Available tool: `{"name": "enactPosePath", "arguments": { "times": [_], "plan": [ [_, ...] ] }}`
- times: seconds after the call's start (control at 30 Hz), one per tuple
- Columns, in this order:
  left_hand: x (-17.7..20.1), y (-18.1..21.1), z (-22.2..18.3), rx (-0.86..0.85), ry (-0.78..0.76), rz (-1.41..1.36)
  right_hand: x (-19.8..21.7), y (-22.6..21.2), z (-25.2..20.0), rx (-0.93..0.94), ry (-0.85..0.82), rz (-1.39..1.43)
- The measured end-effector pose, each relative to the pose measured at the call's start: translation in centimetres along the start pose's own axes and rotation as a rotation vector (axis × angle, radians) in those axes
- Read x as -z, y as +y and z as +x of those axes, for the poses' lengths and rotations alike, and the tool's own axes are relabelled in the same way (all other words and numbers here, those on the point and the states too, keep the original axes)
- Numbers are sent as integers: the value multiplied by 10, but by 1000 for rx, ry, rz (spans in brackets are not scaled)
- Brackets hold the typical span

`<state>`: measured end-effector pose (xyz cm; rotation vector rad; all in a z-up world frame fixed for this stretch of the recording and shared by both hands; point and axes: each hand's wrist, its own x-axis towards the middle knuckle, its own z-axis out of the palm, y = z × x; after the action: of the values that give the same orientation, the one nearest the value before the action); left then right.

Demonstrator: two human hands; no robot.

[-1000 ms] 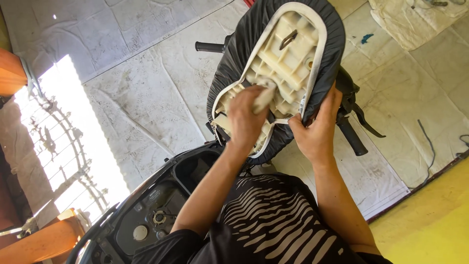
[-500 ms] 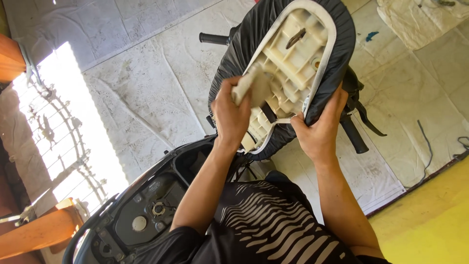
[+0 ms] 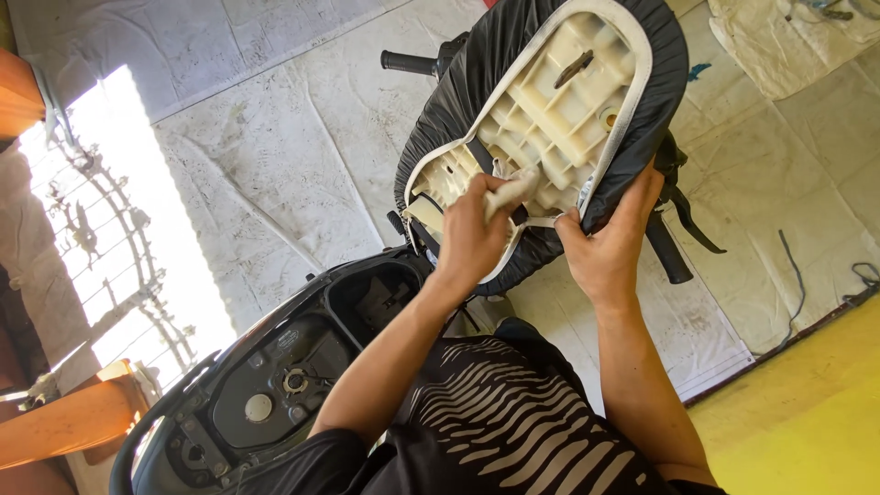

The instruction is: The person wipes the black scooter seat with a cloth, then lifts the seat to clean the white plastic underside and the seat cover's interior. They continue wiping the top surface of the seat cover.

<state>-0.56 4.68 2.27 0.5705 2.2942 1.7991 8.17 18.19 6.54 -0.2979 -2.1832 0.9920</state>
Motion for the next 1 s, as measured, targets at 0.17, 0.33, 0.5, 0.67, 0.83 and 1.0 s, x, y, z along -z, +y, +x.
{"name": "enactPosePath", "arguments": {
  "times": [0.17, 0.33, 0.5, 0.67, 0.83, 1.0],
  "plan": [
    [34, 14, 31, -69, 206, 239, -3, -9, -3, 54, 8, 59],
    [14, 26, 13, -391, 210, 479, -3, -10, -2, 50, 16, 48],
    [4, 33, -16, -529, 203, 364, 0, 5, -1, 53, 30, 46],
    [4, 11, -21, -514, 119, 239, -1, -2, -1, 77, 43, 51],
    [-3, 12, -38, -574, -24, 254, -2, 0, 6, 98, 39, 23],
    [1, 19, -29, -467, -173, 306, 6, 8, 2, 117, 12, 27]
  ]
}}
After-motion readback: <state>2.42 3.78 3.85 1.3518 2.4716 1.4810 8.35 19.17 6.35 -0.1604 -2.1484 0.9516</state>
